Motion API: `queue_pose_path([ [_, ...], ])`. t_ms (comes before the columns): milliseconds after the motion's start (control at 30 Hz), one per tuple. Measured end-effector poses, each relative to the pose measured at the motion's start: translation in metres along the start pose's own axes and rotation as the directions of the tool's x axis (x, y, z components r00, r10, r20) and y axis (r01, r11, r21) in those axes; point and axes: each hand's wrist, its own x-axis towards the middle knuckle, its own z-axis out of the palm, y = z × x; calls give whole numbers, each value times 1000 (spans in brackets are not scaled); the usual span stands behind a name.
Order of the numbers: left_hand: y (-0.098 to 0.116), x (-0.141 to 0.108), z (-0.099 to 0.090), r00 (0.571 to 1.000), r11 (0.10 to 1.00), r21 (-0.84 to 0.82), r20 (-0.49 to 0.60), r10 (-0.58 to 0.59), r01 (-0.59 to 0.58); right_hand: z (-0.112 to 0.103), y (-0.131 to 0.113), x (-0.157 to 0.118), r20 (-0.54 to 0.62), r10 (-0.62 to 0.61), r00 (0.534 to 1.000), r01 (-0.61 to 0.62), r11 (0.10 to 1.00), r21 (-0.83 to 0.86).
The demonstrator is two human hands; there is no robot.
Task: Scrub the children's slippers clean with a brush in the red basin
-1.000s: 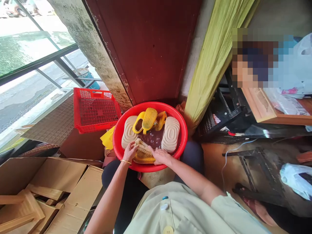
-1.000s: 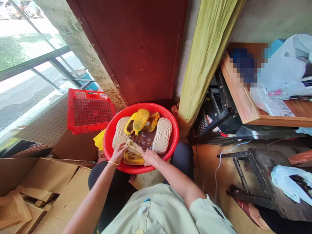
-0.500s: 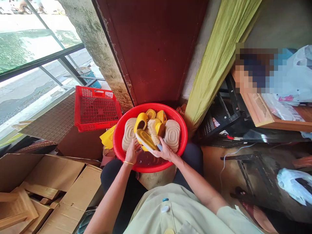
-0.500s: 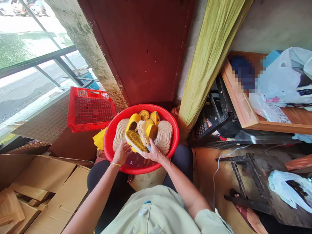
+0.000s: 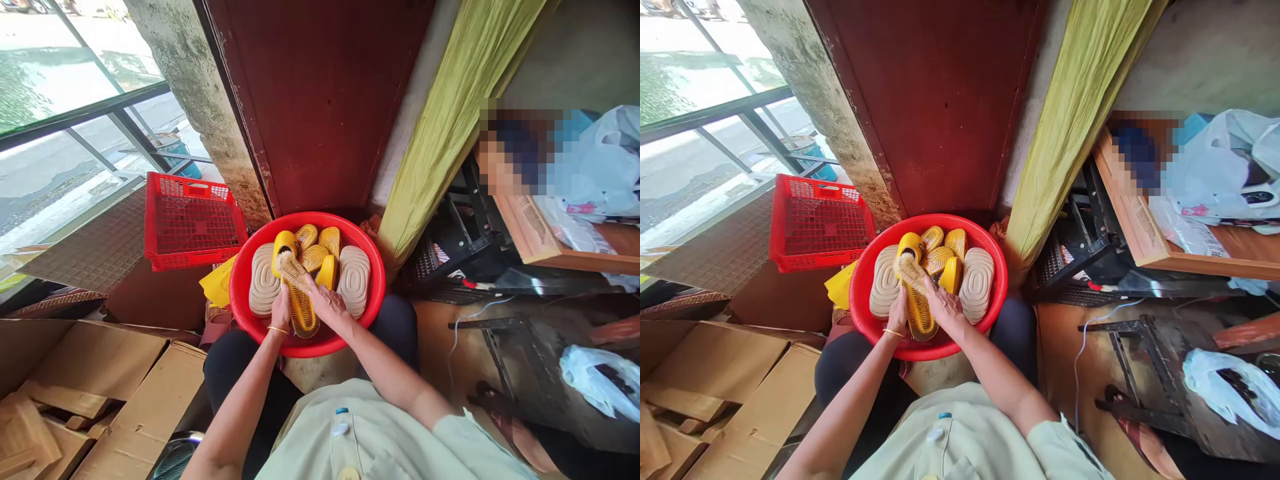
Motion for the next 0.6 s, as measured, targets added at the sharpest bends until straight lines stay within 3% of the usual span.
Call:
queue_pose_path([
  [100,1,-2,0,998,999,38,-57,22,-20,-3,7,6,-12,-41,999,41,999,14],
  [200,1,5,-6,982,997,12,-169,80,-79,16,13,-21,71,-136,988,136,991,5],
  [300,2,12,-11,944,987,48,-288,161,-153,34,15,-47,135,-144,980,146,989,-4],
  [367,1,12,-10,956,988,56,-249,156,-147,33,14,-43,125,-112,986,112,994,1],
  [500,-5,3,-5,997,997,-4,14,72,-72,6,13,1,8,-38,999,38,997,65],
  [600,-9,0,-7,993,994,-36,51,108,-107,-7,16,19,9,-53,999,52,993,102],
])
